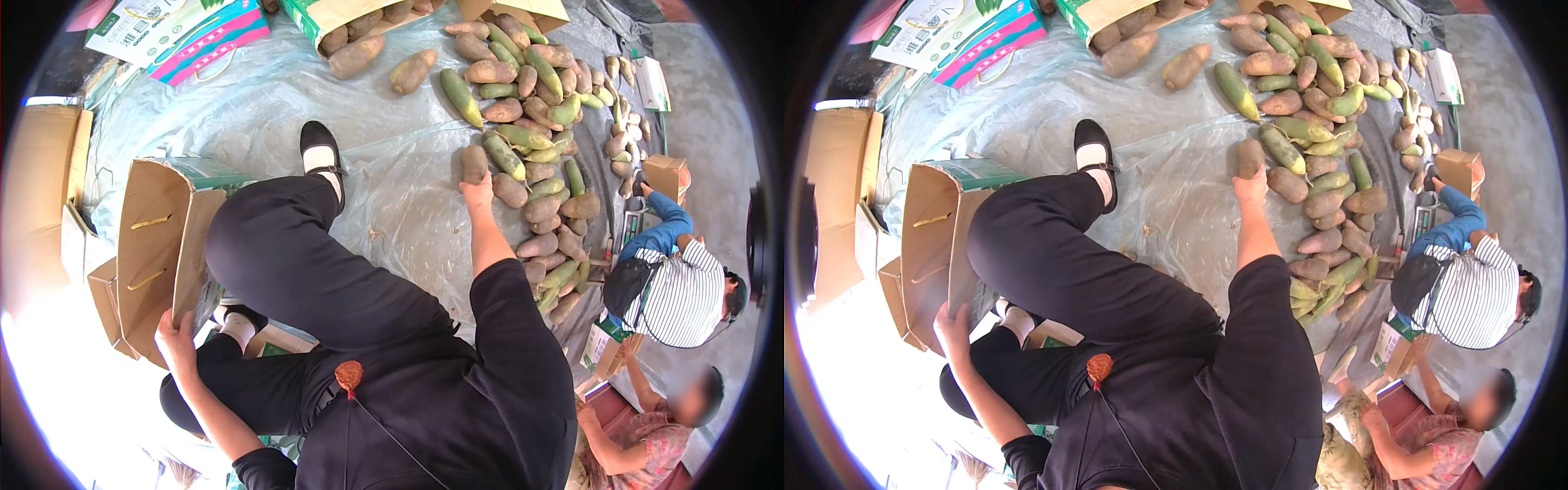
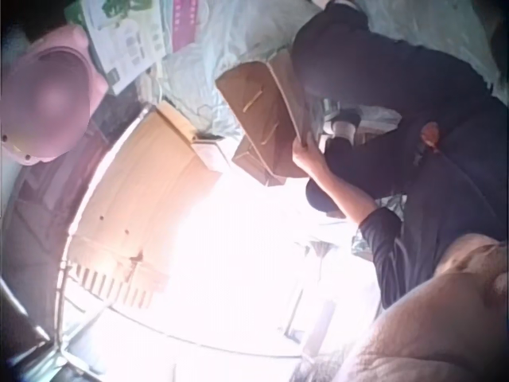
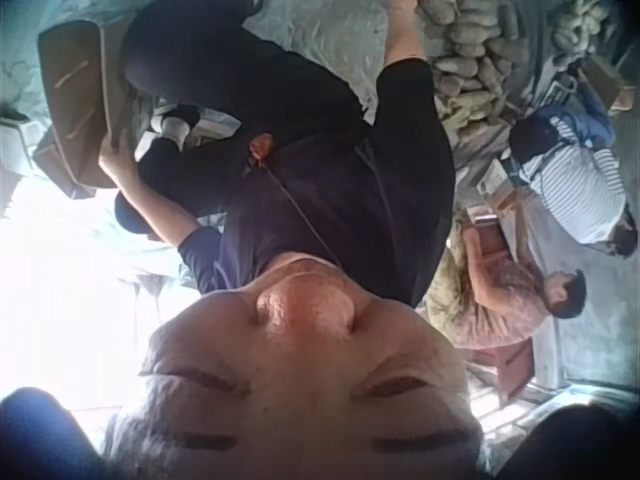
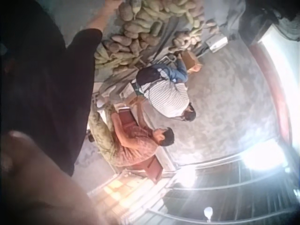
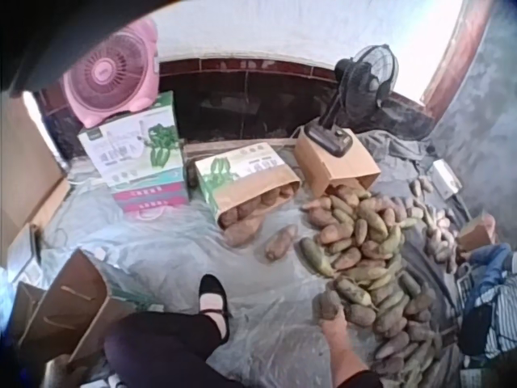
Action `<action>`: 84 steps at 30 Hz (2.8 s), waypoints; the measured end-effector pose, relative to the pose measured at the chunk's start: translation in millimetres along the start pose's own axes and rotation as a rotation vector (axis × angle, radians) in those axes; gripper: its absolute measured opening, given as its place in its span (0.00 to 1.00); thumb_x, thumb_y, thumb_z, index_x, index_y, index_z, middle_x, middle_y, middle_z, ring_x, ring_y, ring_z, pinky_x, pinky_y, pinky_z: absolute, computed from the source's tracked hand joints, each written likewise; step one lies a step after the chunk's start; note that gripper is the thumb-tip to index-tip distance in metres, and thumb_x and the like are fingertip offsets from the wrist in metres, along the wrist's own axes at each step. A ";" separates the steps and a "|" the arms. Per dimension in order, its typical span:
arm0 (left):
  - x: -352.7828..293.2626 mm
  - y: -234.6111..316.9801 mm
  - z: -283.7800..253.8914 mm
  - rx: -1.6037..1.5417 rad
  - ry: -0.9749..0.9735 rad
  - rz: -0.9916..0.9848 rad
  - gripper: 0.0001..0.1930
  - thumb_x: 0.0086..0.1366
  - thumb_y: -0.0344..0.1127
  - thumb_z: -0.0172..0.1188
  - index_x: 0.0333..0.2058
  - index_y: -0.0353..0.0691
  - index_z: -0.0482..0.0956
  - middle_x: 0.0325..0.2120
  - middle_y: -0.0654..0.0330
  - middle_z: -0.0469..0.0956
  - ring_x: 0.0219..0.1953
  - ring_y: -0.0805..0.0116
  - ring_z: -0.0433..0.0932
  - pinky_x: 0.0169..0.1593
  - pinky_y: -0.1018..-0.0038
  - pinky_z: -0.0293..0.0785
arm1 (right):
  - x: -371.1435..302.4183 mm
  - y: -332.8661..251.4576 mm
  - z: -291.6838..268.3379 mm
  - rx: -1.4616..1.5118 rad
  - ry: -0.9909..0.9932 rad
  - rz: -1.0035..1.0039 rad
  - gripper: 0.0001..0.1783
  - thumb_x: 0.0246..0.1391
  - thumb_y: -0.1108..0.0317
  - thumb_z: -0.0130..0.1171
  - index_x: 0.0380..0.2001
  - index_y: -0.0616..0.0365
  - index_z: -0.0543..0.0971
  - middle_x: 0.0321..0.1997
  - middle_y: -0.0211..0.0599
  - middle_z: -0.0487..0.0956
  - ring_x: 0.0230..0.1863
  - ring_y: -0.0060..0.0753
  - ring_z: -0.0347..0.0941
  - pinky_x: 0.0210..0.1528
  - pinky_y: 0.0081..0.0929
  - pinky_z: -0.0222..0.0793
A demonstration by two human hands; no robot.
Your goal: Weigh and pack produce into cardboard boxes for shipping.
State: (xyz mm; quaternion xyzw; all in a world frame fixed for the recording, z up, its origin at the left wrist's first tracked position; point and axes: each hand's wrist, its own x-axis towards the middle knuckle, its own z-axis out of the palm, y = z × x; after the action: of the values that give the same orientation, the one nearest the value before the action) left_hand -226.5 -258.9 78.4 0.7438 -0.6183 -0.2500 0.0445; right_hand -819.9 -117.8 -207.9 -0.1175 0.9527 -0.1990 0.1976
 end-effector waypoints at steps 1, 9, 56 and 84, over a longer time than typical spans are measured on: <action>-2.2 -3.2 -3.1 0.035 0.013 0.004 0.10 0.54 0.28 0.58 0.36 0.31 0.77 0.25 0.50 0.77 0.29 0.61 0.76 0.37 0.69 0.70 | -11.5 -6.6 2.9 0.001 -0.012 -0.002 0.42 0.35 0.62 0.68 0.58 0.52 0.65 0.56 0.45 0.71 0.54 0.47 0.69 0.58 0.36 0.61; 0.8 -0.8 -3.2 0.068 -0.006 -0.016 0.10 0.54 0.27 0.58 0.36 0.31 0.77 0.26 0.51 0.77 0.30 0.60 0.77 0.38 0.70 0.70 | -42.9 -47.2 9.7 -0.228 -0.061 0.174 0.52 0.31 0.51 0.73 0.61 0.44 0.58 0.65 0.34 0.59 0.65 0.40 0.53 0.60 0.57 0.53; -5.5 -32.4 -15.8 0.164 0.045 0.037 0.09 0.53 0.27 0.55 0.33 0.44 0.81 0.28 0.53 0.76 0.33 0.51 0.77 0.38 0.61 0.73 | -487.8 -463.9 86.8 -1.189 -0.961 -1.884 0.22 0.28 0.62 0.73 0.33 0.55 0.83 0.36 0.37 0.82 0.41 0.37 0.78 0.40 0.35 0.73; 6.2 -24.0 -7.4 0.077 -0.063 0.078 0.11 0.52 0.28 0.59 0.35 0.32 0.79 0.28 0.47 0.78 0.33 0.50 0.78 0.39 0.65 0.71 | -343.5 -510.5 -33.4 0.342 -0.994 -1.825 0.23 0.42 0.57 0.62 0.43 0.54 0.79 0.38 0.39 0.81 0.40 0.39 0.77 0.43 0.35 0.71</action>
State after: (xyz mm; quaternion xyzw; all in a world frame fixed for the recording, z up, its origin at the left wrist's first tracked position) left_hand -201.1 -261.0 73.9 0.7119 -0.6572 -0.2474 0.0061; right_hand -452.8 -458.8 150.7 -0.8291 0.2740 -0.3336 0.3553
